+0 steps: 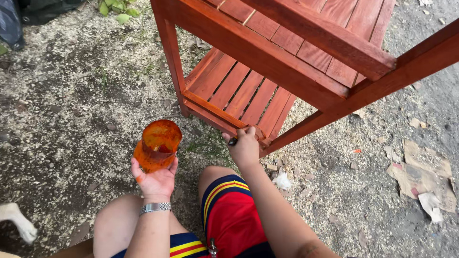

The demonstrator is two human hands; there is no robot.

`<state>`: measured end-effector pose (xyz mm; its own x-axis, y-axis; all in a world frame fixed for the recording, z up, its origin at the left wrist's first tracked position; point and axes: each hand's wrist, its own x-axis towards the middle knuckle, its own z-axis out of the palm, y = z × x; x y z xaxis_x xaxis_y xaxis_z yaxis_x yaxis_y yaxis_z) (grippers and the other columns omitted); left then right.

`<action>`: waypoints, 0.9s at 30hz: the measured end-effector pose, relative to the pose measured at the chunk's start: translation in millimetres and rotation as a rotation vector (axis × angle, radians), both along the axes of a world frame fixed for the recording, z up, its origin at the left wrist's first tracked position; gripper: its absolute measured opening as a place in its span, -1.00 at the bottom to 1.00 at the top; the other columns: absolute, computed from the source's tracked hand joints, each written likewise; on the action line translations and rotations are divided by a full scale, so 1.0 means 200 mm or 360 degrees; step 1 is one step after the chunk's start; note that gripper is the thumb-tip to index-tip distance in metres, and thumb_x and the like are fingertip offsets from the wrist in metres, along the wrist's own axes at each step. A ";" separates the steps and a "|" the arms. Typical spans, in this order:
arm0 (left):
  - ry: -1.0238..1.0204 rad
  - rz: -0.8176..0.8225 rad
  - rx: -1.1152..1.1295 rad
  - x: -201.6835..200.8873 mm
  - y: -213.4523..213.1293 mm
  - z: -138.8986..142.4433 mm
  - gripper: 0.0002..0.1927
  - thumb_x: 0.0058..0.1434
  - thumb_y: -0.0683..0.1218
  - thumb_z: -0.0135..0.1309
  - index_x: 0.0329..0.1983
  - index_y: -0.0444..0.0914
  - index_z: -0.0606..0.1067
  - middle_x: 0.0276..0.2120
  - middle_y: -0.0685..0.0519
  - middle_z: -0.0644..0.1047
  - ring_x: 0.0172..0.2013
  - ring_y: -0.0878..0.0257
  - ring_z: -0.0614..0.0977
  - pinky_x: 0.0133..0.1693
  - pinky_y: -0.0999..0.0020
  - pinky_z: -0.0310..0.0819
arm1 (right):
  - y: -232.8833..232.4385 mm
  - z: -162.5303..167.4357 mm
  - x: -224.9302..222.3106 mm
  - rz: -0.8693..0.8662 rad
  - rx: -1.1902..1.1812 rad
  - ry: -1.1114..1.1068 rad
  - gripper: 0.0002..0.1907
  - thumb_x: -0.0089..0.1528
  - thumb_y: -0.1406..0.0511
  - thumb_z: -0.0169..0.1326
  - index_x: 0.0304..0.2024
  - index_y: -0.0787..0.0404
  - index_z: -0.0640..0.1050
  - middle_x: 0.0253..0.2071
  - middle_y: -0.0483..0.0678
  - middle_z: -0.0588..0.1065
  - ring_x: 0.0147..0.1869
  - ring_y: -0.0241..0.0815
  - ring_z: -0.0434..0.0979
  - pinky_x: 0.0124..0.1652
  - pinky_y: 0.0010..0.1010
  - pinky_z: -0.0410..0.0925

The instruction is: The person applies red wood stain to a slatted wooden shelf rack using a brush, dipping the brush into a stain bottle. They open the stain bottle, pour stain into a container, and brush the stain onto the rack's legs, rails, and slats while sitting on the ground.

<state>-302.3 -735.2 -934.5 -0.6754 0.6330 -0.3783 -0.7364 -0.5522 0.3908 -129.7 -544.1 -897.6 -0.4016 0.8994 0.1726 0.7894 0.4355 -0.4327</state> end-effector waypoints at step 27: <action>0.0037 -0.0135 -0.0080 0.06 -0.02 0.00 -0.20 0.17 0.46 -0.04 0.41 0.06 0.28 0.31 0.09 0.41 0.22 0.07 0.48 0.03 0.02 0.54 | -0.10 -0.12 0.06 0.0180 0.0161 0.0795 -0.75 0.34 0.24 0.12 -0.39 0.25 0.54 -0.30 0.15 0.39 -0.29 0.21 0.50 -0.25 -0.06 0.42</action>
<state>-289.4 -739.1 -934.6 -0.6294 0.6688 -0.3957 -0.7700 -0.4678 0.4340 -116.8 -563.5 -921.0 -0.3417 0.8240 0.4520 0.4430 0.5654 -0.6957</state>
